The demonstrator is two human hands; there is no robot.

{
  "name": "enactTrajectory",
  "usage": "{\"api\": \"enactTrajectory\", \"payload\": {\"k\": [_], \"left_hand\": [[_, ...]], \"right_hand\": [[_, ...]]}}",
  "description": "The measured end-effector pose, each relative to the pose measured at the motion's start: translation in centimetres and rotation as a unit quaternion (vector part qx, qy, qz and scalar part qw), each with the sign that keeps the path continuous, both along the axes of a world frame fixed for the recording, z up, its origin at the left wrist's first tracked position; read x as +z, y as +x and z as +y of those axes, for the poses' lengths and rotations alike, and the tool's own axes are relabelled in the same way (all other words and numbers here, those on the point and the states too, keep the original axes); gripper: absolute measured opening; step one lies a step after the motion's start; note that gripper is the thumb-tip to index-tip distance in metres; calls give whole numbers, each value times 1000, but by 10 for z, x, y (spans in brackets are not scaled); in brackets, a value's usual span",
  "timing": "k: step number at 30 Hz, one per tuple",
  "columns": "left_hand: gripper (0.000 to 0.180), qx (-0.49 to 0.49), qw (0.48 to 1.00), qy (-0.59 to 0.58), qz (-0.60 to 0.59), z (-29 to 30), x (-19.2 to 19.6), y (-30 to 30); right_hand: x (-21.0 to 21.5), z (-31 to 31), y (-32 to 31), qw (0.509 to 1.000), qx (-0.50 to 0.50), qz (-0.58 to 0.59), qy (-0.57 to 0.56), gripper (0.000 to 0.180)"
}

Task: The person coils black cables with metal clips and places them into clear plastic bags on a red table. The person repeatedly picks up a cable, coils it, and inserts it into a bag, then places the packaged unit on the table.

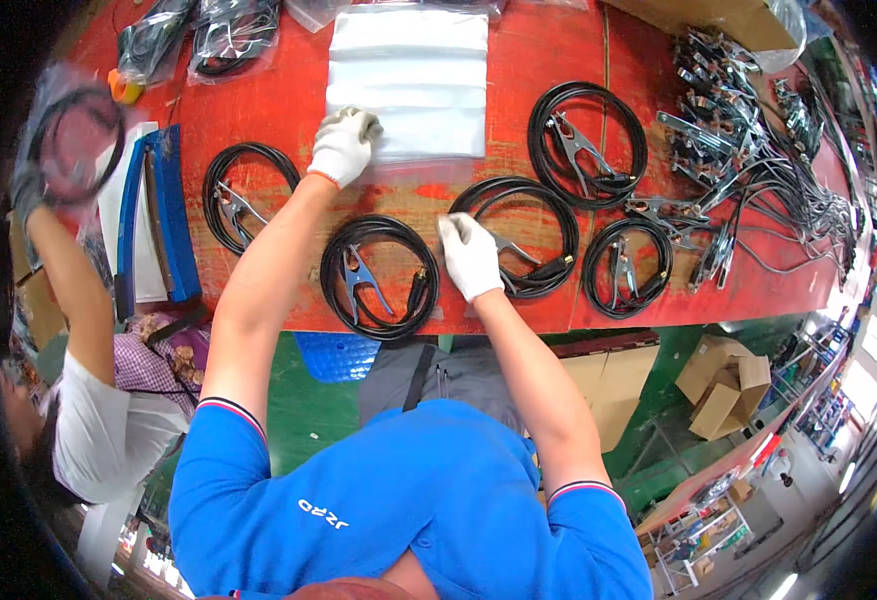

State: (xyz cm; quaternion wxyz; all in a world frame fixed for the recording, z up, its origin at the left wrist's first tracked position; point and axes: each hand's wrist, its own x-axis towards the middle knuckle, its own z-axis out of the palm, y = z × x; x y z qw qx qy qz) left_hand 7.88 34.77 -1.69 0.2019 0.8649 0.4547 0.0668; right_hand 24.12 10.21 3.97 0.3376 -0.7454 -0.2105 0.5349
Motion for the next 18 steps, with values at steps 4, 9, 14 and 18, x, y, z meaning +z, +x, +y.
{"api": "enactTrajectory", "payload": {"k": [4,9,14,18], "left_hand": [[16,33,999,-21,-28,4,14,-13],[17,10,998,-48,-26,-14,43,-16],[24,28,986,-162,-37,-21,41,-22],[30,91,942,-319,-57,-10,35,-26]], "right_hand": [[9,63,-9,966,-127,224,7,38],[-14,110,-26,924,-232,301,51,47],[-47,110,-25,943,-235,230,47,32],[-56,105,-28,974,-173,142,42,26]]}}
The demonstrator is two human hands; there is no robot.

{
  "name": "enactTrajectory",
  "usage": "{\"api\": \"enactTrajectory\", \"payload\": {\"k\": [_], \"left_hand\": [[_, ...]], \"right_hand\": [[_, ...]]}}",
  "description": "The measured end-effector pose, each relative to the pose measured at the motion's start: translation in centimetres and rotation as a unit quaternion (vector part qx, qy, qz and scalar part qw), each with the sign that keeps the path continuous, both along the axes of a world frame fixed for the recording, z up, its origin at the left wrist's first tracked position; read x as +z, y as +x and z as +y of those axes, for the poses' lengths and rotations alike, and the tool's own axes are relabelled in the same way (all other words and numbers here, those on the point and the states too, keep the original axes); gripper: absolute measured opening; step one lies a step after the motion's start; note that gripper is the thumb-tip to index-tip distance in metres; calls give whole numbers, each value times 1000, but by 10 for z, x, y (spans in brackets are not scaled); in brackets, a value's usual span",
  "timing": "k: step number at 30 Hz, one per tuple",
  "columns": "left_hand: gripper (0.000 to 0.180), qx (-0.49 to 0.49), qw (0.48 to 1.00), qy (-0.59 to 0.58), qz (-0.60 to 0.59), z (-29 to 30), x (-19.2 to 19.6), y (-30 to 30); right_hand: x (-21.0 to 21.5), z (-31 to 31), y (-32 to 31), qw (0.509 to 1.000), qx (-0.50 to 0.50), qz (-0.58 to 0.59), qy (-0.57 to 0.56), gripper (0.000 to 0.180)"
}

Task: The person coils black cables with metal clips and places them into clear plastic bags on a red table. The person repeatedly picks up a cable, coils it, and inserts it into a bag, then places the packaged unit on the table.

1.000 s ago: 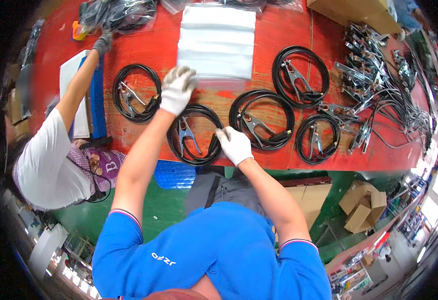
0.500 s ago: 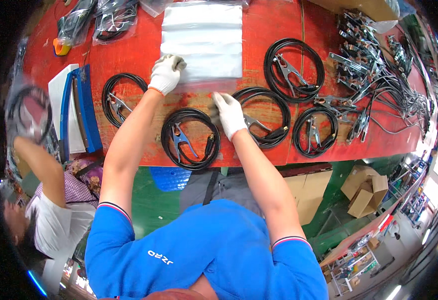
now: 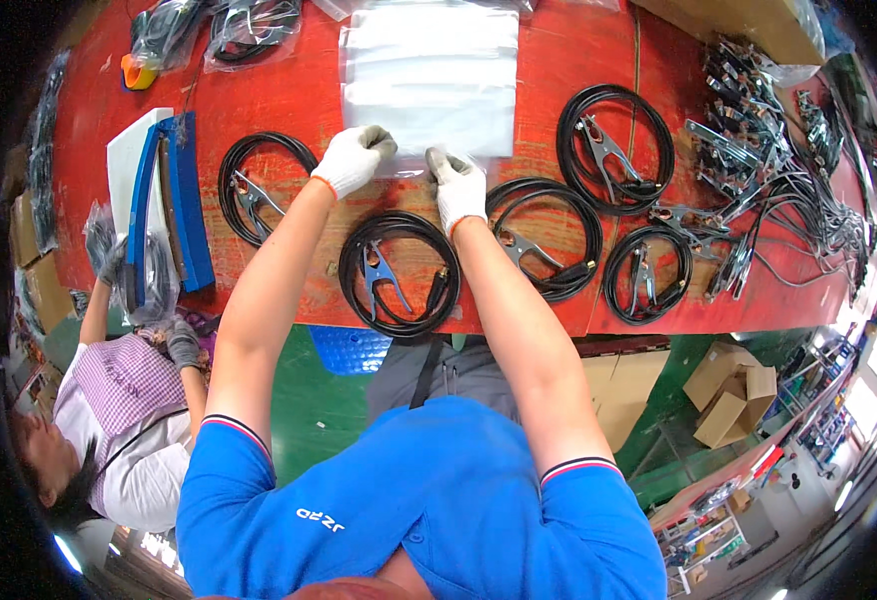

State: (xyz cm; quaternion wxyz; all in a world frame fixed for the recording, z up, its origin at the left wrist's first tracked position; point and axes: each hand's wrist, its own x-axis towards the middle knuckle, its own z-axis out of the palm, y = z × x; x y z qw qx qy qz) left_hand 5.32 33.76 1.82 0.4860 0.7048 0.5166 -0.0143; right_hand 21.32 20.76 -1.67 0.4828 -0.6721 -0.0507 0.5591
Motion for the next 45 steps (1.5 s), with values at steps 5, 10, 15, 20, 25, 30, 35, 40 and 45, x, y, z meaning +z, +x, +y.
{"api": "enactTrajectory", "payload": {"k": [5,10,15,20,25,30,35,40,45], "left_hand": [[36,28,996,-80,-41,18,-6,-6],[45,54,985,-144,-84,28,-6,-16],[53,49,984,-144,-93,25,-11,-22],[52,54,987,-124,-91,23,-9,-25],[46,-111,945,298,78,-9,53,-4],[22,-155,890,401,151,-4,-3,-27],[16,-10,905,384,186,-12,16,-41],[32,25,960,185,209,-64,24,-52],[29,16,969,187,161,-122,2,-81]], "right_hand": [[3,-6,2,999,32,-27,-11,28],[15,-9,3,1000,6,-23,-5,27],[71,-18,-9,825,201,-518,105,40],[67,31,18,565,324,-742,160,32],[29,35,47,534,395,-731,157,23],[28,33,59,497,395,-750,186,21],[33,18,87,527,361,-767,67,14],[72,-23,55,749,356,-549,-99,35],[54,-97,0,772,434,-451,-112,41]]}}
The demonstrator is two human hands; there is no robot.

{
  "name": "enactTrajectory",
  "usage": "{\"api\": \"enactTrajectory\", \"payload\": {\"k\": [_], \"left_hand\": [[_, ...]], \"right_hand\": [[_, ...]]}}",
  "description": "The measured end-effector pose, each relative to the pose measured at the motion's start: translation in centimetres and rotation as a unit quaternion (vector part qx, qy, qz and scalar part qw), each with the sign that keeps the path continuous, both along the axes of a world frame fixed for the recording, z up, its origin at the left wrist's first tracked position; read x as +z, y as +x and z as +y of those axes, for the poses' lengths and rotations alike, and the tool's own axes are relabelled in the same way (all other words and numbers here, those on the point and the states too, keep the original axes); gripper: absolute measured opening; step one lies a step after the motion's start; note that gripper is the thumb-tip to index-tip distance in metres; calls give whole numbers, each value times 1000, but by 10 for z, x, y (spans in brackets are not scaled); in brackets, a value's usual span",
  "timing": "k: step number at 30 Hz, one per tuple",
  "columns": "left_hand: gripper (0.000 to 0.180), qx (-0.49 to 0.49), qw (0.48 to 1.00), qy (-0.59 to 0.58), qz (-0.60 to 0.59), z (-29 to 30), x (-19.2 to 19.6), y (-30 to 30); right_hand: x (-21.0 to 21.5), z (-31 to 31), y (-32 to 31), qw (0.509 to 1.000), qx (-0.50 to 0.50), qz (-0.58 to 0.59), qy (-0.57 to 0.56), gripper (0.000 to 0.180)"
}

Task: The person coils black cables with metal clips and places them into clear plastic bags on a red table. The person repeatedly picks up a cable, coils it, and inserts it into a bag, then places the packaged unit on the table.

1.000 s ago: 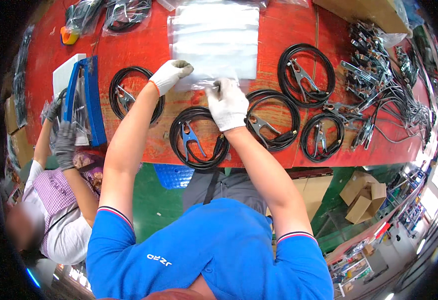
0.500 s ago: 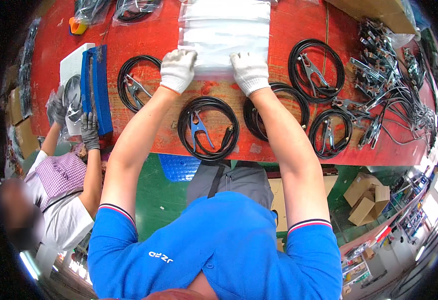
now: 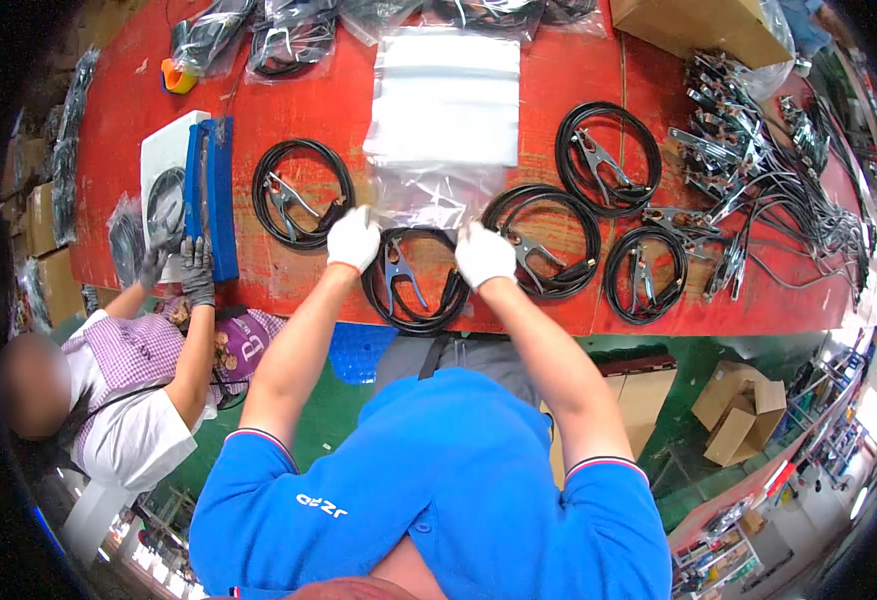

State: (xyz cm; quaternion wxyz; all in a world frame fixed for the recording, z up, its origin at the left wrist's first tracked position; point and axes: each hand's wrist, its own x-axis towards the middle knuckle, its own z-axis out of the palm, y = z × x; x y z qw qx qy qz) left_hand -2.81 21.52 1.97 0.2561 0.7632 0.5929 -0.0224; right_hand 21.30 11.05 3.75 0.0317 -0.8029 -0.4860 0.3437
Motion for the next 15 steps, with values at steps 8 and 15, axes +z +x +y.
{"api": "enactTrajectory", "payload": {"k": [8,15], "left_hand": [[36,32,997,-66,11,-38,-11,-18],[42,98,985,-76,-117,-39,-18,-23]], "right_hand": [[-20,-20,-34,998,-26,45,31,45],[-18,-22,-27,989,-61,130,19,52]]}}
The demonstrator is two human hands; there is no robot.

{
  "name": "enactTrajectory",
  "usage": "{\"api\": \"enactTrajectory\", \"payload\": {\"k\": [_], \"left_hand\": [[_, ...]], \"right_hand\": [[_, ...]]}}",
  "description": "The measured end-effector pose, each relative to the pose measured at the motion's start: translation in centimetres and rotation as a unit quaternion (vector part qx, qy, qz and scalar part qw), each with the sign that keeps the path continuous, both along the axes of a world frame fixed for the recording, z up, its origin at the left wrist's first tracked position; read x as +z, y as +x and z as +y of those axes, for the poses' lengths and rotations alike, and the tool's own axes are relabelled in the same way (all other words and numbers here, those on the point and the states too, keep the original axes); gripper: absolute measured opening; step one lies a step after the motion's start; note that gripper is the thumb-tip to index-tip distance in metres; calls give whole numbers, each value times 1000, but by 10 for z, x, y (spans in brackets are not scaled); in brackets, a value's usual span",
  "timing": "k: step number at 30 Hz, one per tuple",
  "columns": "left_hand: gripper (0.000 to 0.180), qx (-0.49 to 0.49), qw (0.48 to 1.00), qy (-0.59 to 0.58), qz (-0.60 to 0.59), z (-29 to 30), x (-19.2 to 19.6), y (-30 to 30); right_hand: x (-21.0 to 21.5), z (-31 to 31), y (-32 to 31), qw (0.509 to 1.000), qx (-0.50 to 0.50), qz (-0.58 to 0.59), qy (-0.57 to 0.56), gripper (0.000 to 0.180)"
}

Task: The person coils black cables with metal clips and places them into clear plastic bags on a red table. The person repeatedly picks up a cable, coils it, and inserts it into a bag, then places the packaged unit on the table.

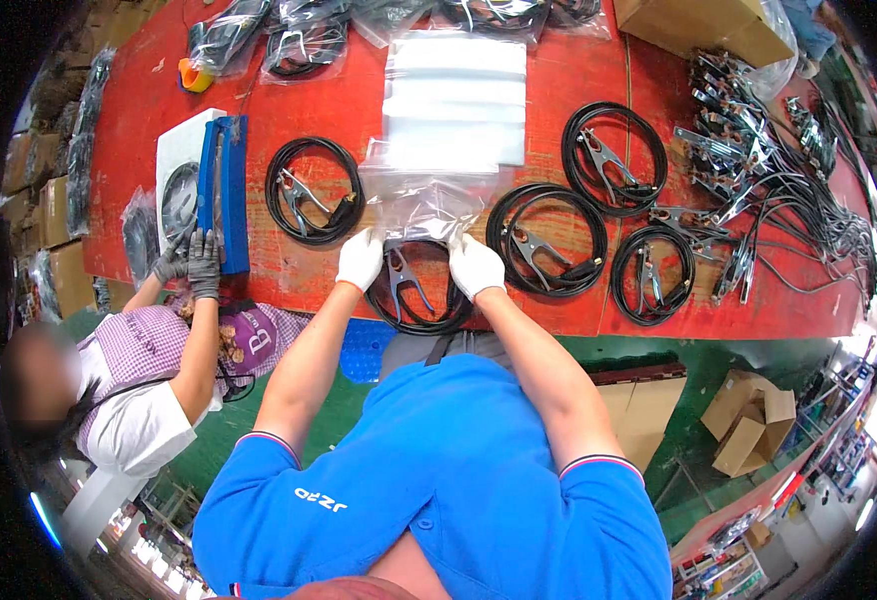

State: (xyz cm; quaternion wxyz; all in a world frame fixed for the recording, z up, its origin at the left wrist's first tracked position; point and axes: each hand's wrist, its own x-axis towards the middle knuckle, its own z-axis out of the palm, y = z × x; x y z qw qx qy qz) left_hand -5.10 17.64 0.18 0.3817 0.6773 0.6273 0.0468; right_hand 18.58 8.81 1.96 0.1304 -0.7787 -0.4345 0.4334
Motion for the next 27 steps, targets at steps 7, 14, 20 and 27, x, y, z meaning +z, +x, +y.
{"api": "enactTrajectory", "payload": {"k": [7,14,20,27], "left_hand": [[62,223,903,-331,-156,25,-34,-3],[68,222,930,-277,-93,7,-111,-35],[66,234,925,-289,-75,-1,-49,-13],[66,213,951,-225,-18,-1,-71,-16]], "right_hand": [[-52,-3,2,996,-84,11,-35,66],[-48,-3,-13,967,-253,-13,-41,62],[-31,-7,-13,964,-266,-25,-10,62],[-21,14,-17,956,-274,-16,-109,76]]}}
